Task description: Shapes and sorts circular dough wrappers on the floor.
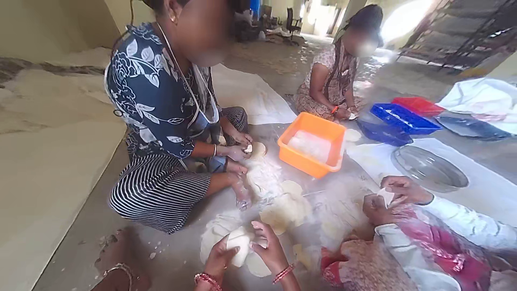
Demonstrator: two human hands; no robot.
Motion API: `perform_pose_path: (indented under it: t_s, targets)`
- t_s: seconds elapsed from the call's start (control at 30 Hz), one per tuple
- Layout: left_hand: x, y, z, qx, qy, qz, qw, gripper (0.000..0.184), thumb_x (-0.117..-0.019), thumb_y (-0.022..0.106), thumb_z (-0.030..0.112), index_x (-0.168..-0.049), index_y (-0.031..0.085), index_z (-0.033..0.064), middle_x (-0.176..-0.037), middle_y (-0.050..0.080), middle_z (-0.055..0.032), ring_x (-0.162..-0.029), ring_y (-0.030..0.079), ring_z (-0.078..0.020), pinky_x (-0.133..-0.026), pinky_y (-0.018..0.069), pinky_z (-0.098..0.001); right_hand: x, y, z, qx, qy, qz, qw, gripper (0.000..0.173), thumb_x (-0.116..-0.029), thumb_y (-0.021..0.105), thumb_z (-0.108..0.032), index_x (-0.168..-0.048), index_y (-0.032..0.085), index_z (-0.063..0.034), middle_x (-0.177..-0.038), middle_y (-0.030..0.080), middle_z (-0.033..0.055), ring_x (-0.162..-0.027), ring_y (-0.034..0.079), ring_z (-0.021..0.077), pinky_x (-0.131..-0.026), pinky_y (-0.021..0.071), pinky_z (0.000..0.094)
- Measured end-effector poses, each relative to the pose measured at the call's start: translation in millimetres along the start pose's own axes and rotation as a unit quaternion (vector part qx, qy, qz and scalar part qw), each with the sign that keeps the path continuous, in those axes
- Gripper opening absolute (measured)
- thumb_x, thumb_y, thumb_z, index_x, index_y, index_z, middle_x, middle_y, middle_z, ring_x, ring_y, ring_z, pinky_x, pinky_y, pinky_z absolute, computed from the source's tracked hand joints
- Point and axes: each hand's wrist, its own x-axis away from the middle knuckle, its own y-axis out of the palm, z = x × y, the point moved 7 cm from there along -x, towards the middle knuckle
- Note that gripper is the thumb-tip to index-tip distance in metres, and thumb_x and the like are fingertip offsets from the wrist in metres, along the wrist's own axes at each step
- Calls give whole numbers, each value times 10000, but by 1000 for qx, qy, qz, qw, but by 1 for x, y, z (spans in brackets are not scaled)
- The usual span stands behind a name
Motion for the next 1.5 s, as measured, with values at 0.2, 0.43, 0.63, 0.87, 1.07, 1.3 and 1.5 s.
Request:
perform_pose_path:
  t_s: [0.2,0.43,0.63,0.87,1.07,1.3,1.5]
  targets:
    - [3,1,-5,16,-55,-26,998,300,-918,587,-87,-1215,623,-58,-972,748,-98,-837,722,-135,-788,610,-322,4,9,-21,20,-117,-29,993,416,-788,820,-109,-1181,725,-12,-1244,693,148,-1237,614,240,-1086,492,403]
    - [2,5,-8,-31,-45,-78,995,344,-884,624,-77,-1228,623,-53,-1011,747,-92,-883,722,-127,-830,605,-320,3,10,-22,96,-108,-13,989,281,-938,627,-51,-1199,722,-8,-1202,721,144,-1165,675,230,-1057,526,389]
    - [3,7,-1,-52,-21,-62,997,200,-909,612,-38,-1097,682,-31,-886,747,-48,-783,709,-85,-765,601,-282,4,14,-24,98,-100,-85,987,595,-758,881,-194,-1298,680,-46,-1315,669,142,-1253,615,255,-1105,480,426]
    - [2,5,3,-90,-18,-73,993,165,-972,580,35,-1089,686,-12,-866,732,-18,-762,688,-54,-756,584,-263,3,11,-25,104,-133,-45,985,277,-879,711,-84,-1148,746,-30,-1174,723,136,-1156,662,258,-1052,512,428]
    - [1,7,-1,-107,-7,-88,990,332,-838,701,-17,-1167,666,-38,-962,747,-68,-847,714,-99,-808,599,-294,5,7,-35,140,-159,16,977,210,-922,629,-27,-1075,772,-33,-1084,749,121,-1078,700,257,-1004,546,426]
    - [-1,-1,8,-150,88,6,985,354,-829,629,-58,-1181,659,-65,-979,742,-79,-831,695,-64,-800,588,-276,19,10,-48,3,-150,-141,979,184,-916,670,-22,-1073,741,44,-1021,760,146,-955,734,192,-918,587,358]
    - [4,4,20,-123,167,-18,978,386,-818,602,-81,-1200,656,-92,-1070,752,-79,-963,704,-37,-916,574,-242,12,-12,-43,98,-129,77,984,239,-868,731,-50,-1104,765,-51,-1086,744,101,-1008,718,210,-931,595,375]
